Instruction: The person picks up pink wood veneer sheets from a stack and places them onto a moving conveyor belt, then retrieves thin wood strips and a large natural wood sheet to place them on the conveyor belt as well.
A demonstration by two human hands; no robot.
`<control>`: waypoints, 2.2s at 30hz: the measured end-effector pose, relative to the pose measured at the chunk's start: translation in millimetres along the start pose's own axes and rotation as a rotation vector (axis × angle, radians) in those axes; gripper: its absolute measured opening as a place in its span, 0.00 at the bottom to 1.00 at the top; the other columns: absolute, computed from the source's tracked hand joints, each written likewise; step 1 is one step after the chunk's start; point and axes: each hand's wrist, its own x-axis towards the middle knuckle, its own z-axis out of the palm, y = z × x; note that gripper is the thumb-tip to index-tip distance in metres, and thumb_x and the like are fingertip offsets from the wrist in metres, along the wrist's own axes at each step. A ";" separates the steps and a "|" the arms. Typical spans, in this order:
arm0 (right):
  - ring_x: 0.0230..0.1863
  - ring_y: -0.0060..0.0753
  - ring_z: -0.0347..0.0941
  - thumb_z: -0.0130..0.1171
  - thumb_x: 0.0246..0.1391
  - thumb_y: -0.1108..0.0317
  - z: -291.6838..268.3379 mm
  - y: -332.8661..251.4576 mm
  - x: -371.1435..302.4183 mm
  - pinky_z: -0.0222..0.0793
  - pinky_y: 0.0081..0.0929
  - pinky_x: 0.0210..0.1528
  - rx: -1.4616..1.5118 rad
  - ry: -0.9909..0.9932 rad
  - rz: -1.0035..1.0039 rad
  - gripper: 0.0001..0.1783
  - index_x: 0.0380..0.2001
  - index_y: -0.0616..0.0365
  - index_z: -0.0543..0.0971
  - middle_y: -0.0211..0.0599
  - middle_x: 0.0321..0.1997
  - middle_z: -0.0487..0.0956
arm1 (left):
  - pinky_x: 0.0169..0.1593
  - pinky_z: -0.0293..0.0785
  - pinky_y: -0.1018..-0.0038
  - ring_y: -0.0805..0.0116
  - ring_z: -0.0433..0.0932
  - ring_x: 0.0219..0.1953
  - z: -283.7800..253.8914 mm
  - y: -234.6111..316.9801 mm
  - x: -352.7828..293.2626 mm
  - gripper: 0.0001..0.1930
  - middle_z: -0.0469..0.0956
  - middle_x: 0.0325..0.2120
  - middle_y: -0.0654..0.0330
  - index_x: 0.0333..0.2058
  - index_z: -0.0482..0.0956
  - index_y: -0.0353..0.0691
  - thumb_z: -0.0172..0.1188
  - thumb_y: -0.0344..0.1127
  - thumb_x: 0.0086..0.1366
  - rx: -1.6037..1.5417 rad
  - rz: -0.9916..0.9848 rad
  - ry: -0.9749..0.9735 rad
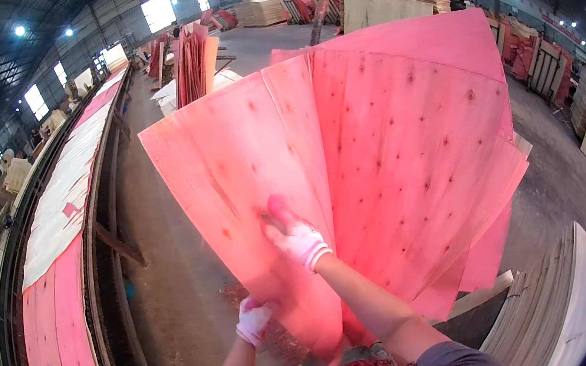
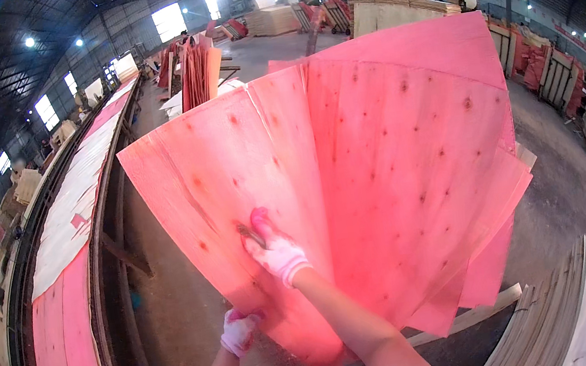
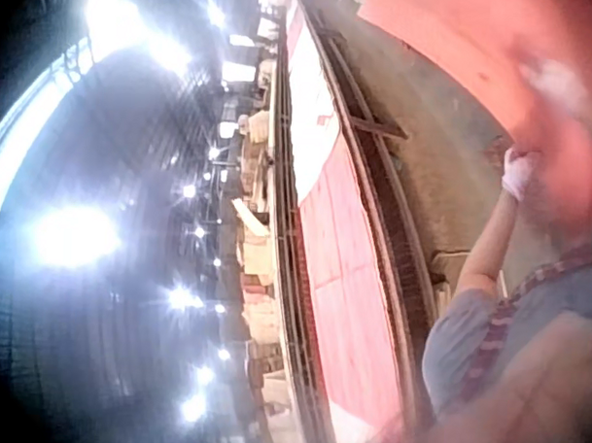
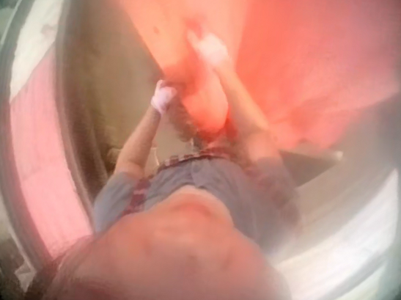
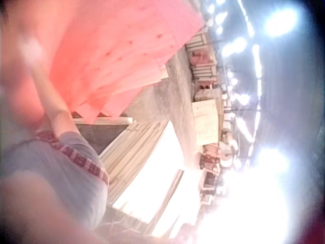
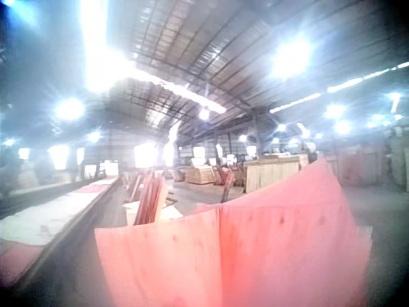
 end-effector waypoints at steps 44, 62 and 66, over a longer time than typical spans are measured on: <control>0.35 0.18 0.69 0.53 0.53 0.64 155.3 -181.0 -359.2 0.68 0.19 0.33 0.556 -1.789 0.356 0.21 0.50 0.58 0.69 0.32 0.43 0.75 | 0.48 0.68 0.71 0.65 0.73 0.44 -28.8 -201.9 -447.9 0.19 0.74 0.43 0.56 0.47 0.70 0.35 0.54 0.39 0.59 -0.133 -0.150 1.265; 0.27 0.30 0.69 0.46 0.56 0.58 92.7 -334.4 -620.1 0.64 0.27 0.30 0.410 -1.274 0.523 0.19 0.48 0.55 0.70 0.31 0.31 0.73 | 0.49 0.69 0.68 0.63 0.75 0.40 1.8 123.2 -730.1 0.09 0.76 0.30 0.54 0.32 0.71 0.29 0.54 0.32 0.59 -0.093 1.444 0.876; 0.24 0.29 0.67 0.45 0.56 0.58 146.8 -420.1 -667.3 0.62 0.26 0.26 0.603 -1.299 0.425 0.19 0.47 0.56 0.70 0.31 0.27 0.72 | 0.46 0.71 0.64 0.62 0.73 0.38 12.5 140.0 -840.7 0.05 0.72 0.25 0.57 0.26 0.70 0.30 0.53 0.27 0.57 0.089 1.962 0.331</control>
